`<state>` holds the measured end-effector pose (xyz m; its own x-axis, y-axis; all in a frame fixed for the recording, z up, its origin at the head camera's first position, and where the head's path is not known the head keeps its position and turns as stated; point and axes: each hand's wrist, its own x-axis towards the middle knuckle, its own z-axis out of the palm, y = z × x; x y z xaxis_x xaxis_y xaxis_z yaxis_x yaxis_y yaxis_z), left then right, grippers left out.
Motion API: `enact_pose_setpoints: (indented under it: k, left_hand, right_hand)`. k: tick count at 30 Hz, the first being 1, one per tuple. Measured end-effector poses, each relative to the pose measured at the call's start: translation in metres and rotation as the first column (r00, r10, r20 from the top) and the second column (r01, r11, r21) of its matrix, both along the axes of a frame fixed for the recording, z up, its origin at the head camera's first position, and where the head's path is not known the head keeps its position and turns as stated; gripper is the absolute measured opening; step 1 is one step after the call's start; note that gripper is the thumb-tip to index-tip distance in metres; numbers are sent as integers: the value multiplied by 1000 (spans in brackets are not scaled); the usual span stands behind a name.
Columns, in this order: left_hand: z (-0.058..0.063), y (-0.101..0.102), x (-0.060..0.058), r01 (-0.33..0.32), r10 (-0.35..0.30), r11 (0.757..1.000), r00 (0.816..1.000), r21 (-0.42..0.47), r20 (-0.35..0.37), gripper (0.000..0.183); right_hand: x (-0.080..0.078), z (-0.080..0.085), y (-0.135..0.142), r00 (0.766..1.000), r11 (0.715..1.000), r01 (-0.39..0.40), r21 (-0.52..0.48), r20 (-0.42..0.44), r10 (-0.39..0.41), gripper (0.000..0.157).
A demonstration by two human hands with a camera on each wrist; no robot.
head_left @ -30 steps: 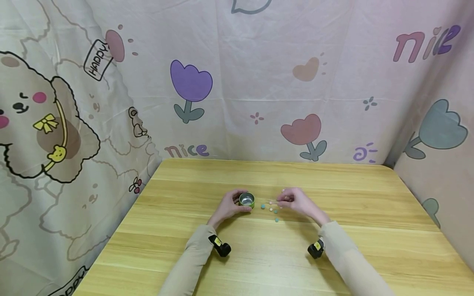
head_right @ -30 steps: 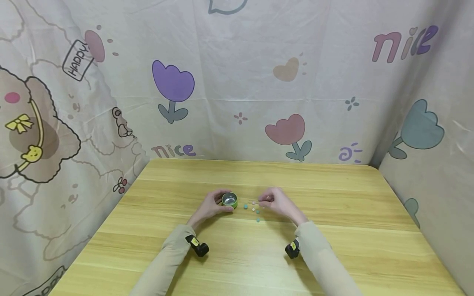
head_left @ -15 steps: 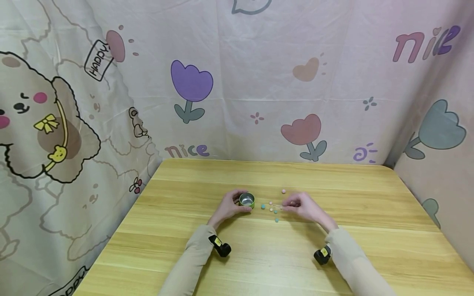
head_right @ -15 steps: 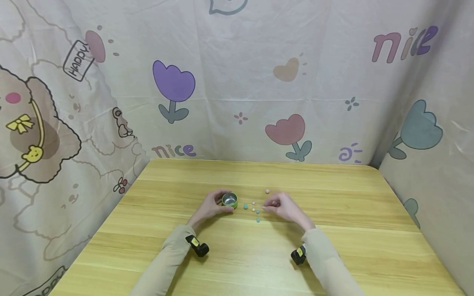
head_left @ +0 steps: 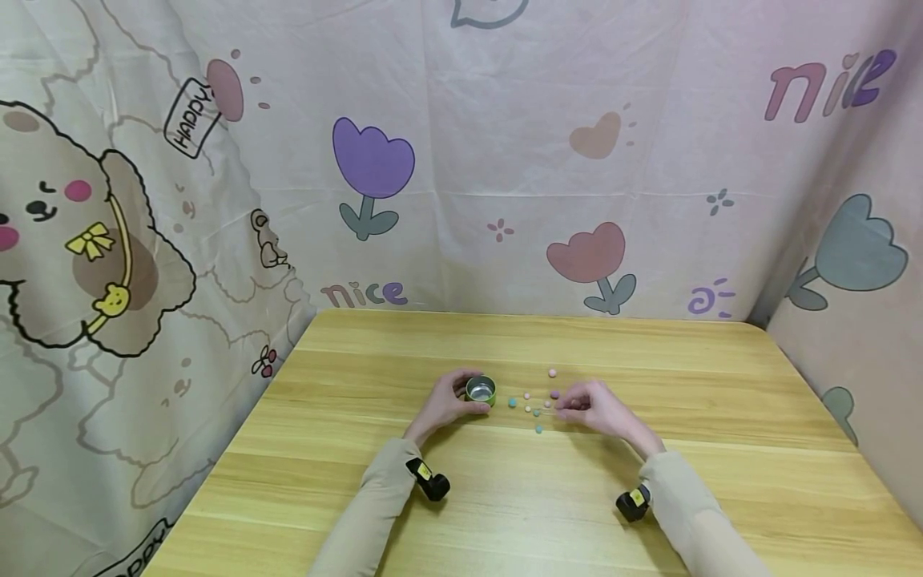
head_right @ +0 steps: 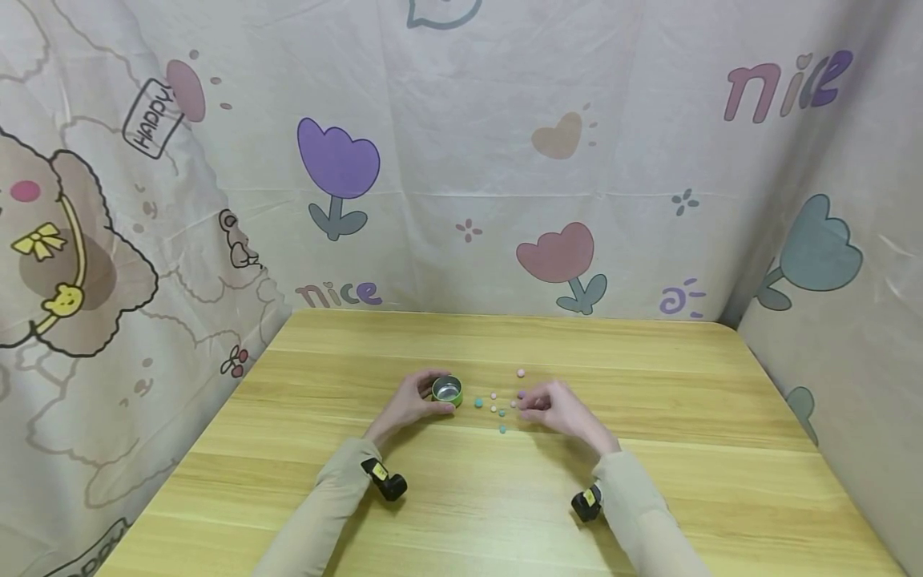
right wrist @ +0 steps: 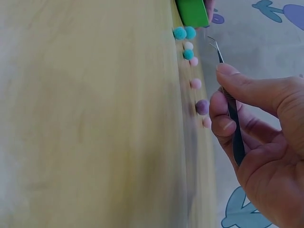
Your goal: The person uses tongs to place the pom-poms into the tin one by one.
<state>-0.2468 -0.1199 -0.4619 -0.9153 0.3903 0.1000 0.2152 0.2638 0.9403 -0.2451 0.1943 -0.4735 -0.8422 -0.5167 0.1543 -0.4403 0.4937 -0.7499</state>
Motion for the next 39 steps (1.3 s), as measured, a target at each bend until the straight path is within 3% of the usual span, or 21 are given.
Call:
enact_pose_setpoints:
  k: [39]
  left_hand:
    - [1,-1,1,-1,1,1000,1000,-13,-5,61]
  right_hand:
    - [7,-2,3,994,996,-72,52,91,67,9]
